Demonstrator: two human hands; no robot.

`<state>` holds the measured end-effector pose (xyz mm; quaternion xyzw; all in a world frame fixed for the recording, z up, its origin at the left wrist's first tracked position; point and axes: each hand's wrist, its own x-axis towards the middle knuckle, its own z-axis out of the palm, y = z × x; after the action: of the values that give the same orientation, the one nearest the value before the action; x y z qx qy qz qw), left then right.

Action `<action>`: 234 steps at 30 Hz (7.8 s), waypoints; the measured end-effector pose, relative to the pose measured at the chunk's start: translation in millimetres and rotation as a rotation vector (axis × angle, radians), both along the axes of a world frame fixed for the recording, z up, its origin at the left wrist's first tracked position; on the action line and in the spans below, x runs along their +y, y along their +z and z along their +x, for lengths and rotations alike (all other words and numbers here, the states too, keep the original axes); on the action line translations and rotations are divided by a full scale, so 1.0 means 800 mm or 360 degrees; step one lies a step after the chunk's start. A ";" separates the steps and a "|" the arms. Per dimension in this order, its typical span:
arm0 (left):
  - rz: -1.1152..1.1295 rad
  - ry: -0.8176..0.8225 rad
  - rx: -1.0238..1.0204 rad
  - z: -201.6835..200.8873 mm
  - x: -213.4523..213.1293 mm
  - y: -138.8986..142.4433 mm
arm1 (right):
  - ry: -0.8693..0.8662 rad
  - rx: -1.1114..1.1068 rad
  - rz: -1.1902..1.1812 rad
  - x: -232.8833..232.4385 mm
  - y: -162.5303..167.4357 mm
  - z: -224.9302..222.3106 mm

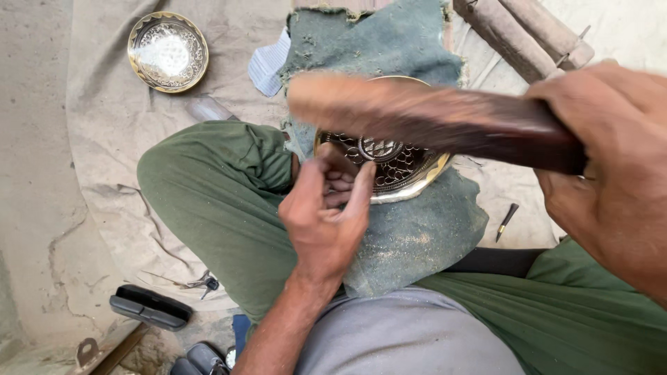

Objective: The person sits on the ground with a brass plate resting on a cloth pad and holds a punch against the plate's embossed floral pattern while striking it with a wooden mallet, repositioning the punch repeatedly to work the pattern across the plate. Other finished brass plates and spare punches lie on the cloth beside them.

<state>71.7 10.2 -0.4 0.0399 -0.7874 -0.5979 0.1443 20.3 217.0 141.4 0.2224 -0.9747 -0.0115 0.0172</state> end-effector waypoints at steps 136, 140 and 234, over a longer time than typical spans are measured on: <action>-0.0542 -0.0930 0.0350 -0.068 -0.005 -0.030 | -0.1180 -0.0524 -0.1008 0.146 -0.147 0.113; -0.0564 -0.0795 0.0344 -0.058 -0.004 -0.029 | -0.1157 -0.0633 -0.0812 0.148 -0.125 0.089; -0.0838 -0.2168 0.0603 -0.150 0.017 0.024 | -0.1163 0.0018 -0.1151 0.059 -0.247 0.205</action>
<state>-47.9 24.1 18.8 -0.5950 -0.7166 -0.3436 -0.1196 184.0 263.9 -55.9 -0.1530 -0.9304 0.3199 0.0930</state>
